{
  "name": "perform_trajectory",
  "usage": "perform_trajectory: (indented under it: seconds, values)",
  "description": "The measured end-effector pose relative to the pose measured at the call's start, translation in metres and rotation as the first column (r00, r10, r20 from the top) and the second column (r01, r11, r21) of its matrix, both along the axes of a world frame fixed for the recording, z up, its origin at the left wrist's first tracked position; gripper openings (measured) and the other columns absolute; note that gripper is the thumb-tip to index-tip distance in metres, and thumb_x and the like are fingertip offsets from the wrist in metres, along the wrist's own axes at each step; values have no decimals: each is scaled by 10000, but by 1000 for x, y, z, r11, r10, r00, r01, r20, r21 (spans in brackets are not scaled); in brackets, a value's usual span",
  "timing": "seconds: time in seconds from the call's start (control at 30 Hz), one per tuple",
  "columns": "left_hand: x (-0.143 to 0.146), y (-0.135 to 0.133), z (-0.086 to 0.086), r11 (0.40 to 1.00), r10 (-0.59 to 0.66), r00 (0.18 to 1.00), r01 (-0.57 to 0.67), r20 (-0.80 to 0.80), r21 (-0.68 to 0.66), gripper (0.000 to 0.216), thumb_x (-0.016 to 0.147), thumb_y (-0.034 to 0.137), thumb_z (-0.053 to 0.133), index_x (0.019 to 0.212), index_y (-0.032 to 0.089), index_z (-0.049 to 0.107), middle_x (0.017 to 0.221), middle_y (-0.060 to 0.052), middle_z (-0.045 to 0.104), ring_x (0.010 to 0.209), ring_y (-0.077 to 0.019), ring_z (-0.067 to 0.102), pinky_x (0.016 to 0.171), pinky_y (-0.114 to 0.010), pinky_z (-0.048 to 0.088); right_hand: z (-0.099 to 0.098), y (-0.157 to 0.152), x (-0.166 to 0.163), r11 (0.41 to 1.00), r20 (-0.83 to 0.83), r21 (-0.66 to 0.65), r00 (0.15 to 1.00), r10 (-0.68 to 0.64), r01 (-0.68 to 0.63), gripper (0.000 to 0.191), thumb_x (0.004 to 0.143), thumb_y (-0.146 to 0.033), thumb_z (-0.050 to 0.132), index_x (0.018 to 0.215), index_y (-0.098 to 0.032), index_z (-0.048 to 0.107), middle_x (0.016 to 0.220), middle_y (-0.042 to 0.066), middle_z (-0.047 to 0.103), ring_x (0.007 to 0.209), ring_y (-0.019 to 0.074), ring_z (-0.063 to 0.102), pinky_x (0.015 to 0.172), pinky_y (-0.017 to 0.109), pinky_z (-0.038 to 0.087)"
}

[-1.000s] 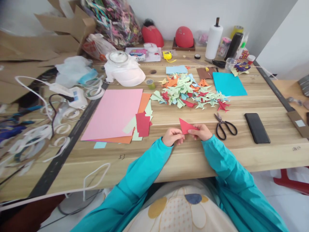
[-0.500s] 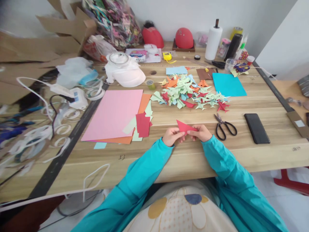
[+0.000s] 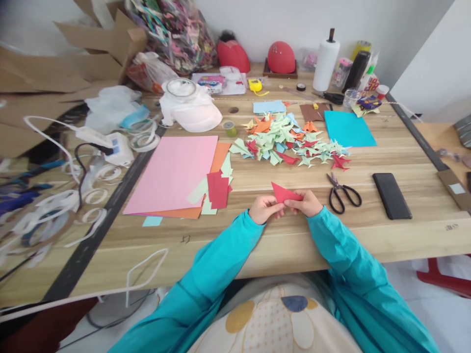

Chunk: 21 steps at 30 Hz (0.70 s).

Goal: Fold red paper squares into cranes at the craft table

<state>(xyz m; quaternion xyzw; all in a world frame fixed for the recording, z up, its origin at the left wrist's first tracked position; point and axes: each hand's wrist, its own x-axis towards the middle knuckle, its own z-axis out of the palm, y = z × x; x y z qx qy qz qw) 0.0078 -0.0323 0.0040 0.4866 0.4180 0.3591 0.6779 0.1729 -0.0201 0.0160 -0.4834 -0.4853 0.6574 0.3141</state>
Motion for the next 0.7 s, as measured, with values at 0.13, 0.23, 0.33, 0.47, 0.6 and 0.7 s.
perform_trajectory:
  seconds: [0.13, 0.23, 0.33, 0.47, 0.6, 0.7]
  values:
    - [-3, 3, 3, 999, 7, 1000, -8, -6, -38, 314, 591, 384, 710, 565, 94, 592, 486, -36, 606, 361, -84, 503, 362, -203, 393, 2, 3, 4, 995, 19, 2, 995, -102, 102, 438, 466, -369, 801, 465, -163, 415, 334, -63, 466, 283, 38, 372, 293, 161, 220]
    - [-6, 5, 3, 997, 14, 1000, -13, 6, -76, 319, 579, 388, 718, 591, 90, 605, 482, -37, 607, 354, -98, 510, 359, -219, 401, 3, 5, 7, 987, -1, -8, 987, -160, 160, 457, 453, -385, 803, 451, -171, 399, 299, -67, 445, 251, 37, 342, 273, 160, 180]
    - [-6, 7, 2, 995, 37, 999, -35, 20, -91, 337, 562, 400, 729, 594, 87, 610, 486, -42, 612, 351, -105, 514, 354, -224, 405, 2, 6, 10, 984, -46, -12, 983, -180, 179, 447, 457, -384, 803, 450, -168, 412, 304, -64, 456, 245, 38, 345, 265, 158, 188]
    - [-6, 7, 1, 994, 79, 997, -76, 28, -80, 365, 586, 431, 713, 582, 80, 612, 533, -66, 634, 377, -109, 536, 375, -230, 431, -1, 7, 11, 980, -85, -6, 976, -200, 200, 434, 472, -382, 800, 452, -164, 425, 314, -60, 470, 251, 40, 359, 264, 156, 208]
    - [-5, 7, 1, 987, 128, 987, -118, 94, -105, 402, 577, 473, 708, 641, 88, 614, 548, -57, 637, 405, -122, 557, 390, -240, 450, 0, 7, 9, 976, -84, 10, 973, -214, 216, 423, 477, -382, 800, 445, -157, 443, 317, -55, 476, 254, 36, 366, 265, 152, 217]
    - [-5, 7, 1, 983, 164, 979, -152, 121, -104, 414, 574, 491, 703, 640, 95, 600, 507, -35, 611, 408, -123, 556, 378, -230, 439, 2, 6, 8, 979, -105, 1, 974, -201, 202, 411, 505, -409, 783, 446, -153, 467, 343, -44, 500, 264, 41, 391, 269, 157, 242]
